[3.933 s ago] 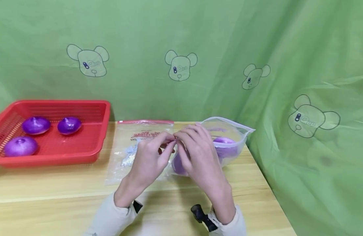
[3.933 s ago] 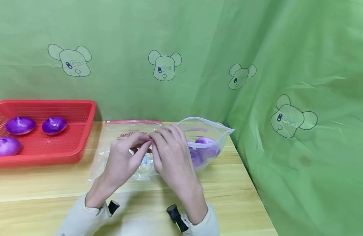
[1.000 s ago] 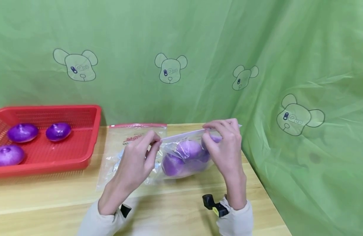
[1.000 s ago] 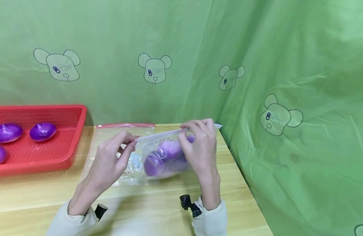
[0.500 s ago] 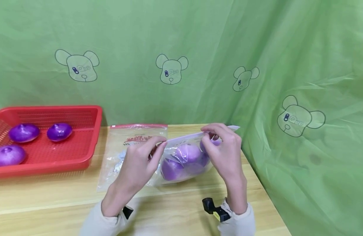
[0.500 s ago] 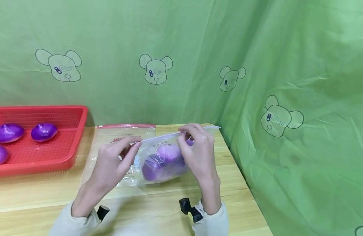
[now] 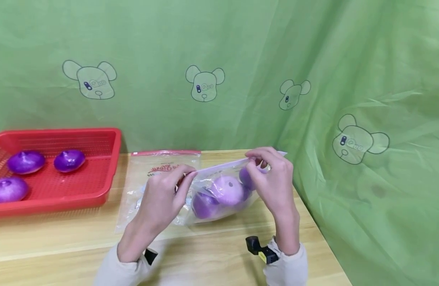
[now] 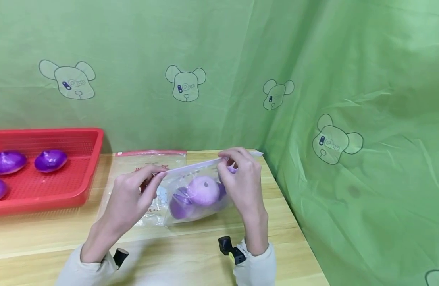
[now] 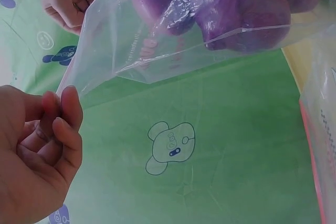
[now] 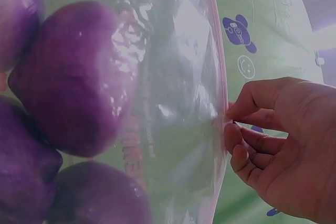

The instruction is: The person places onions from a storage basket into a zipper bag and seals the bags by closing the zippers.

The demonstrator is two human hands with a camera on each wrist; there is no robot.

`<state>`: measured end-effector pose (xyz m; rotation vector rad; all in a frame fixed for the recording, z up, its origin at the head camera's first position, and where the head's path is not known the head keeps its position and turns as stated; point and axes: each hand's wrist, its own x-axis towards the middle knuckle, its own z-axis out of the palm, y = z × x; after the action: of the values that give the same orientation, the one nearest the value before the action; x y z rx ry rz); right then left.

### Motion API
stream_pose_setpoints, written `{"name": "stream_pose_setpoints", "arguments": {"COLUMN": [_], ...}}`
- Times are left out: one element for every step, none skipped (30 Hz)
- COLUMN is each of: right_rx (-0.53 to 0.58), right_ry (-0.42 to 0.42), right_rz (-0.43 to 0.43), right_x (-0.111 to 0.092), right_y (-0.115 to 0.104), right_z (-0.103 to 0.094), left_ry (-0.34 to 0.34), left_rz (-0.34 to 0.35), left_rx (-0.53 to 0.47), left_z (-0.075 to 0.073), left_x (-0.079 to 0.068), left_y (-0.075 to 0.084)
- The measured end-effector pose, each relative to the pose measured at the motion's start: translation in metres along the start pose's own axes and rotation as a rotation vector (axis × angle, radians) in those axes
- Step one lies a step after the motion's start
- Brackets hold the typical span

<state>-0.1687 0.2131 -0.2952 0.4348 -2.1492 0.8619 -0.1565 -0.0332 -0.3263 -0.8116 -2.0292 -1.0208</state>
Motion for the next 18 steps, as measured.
{"name": "stream_pose_setpoints", "arguments": {"right_rx": [-0.005, -0.009, -0.012, -0.013, -0.013, -0.013, -0.010, -0.006, -0.003, 0.000, 0.002, 0.005, 0.006, 0.003, 0.000, -0.002, -0.006, -0.013], "right_ry": [0.000, 0.000, 0.001, 0.002, 0.002, 0.003, 0.004, 0.004, 0.005, 0.008, 0.009, 0.012, 0.014, 0.016, 0.019, 0.022, 0.022, 0.025], "right_rz": [0.006, 0.011, 0.017, 0.023, 0.030, 0.039, 0.051, 0.063, 0.076, 0.091, 0.107, 0.122, 0.134, 0.144, 0.152, 0.159, 0.162, 0.163], "right_x": [0.000, 0.001, 0.001, 0.001, 0.002, 0.002, 0.003, 0.003, 0.003, 0.003, 0.004, 0.004, 0.004, 0.004, 0.003, 0.003, 0.003, 0.003], "right_y": [0.001, 0.002, 0.003, 0.004, 0.005, 0.007, 0.009, 0.011, 0.013, 0.016, 0.018, 0.021, 0.024, 0.026, 0.028, 0.030, 0.032, 0.034], "right_z": [-0.001, -0.002, -0.003, -0.003, -0.004, -0.004, -0.005, -0.005, -0.006, -0.007, -0.008, -0.009, -0.011, -0.012, -0.013, -0.014, -0.015, -0.016], "left_ry": [0.004, 0.006, 0.010, 0.014, 0.017, 0.021, 0.023, 0.025, 0.027, 0.028, 0.028, 0.027, 0.025, 0.024, 0.021, 0.020, 0.018, 0.018], "left_rz": [0.003, 0.006, 0.009, 0.012, 0.012, 0.010, 0.009, 0.008, 0.008, 0.008, 0.008, 0.008, 0.009, 0.010, 0.010, 0.010, 0.009, 0.008], "left_rx": [0.002, 0.004, 0.006, 0.010, 0.014, 0.016, 0.015, 0.018, 0.019, 0.020, 0.020, 0.019, 0.019, 0.022, 0.023, 0.024, 0.027, 0.030], "left_z": [0.000, 0.000, 0.000, -0.001, -0.001, -0.002, -0.002, -0.002, -0.003, -0.003, -0.003, -0.003, -0.003, -0.003, -0.003, -0.003, -0.002, -0.002], "left_x": [0.000, 0.000, 0.001, 0.001, 0.000, 0.000, 0.001, 0.001, 0.001, 0.001, 0.001, 0.001, 0.001, 0.001, 0.001, 0.001, 0.000, 0.000], "left_y": [0.000, 0.000, 0.000, -0.001, -0.001, -0.001, -0.002, -0.002, -0.002, -0.002, -0.003, -0.003, -0.003, -0.003, -0.003, -0.003, -0.003, -0.004]}}
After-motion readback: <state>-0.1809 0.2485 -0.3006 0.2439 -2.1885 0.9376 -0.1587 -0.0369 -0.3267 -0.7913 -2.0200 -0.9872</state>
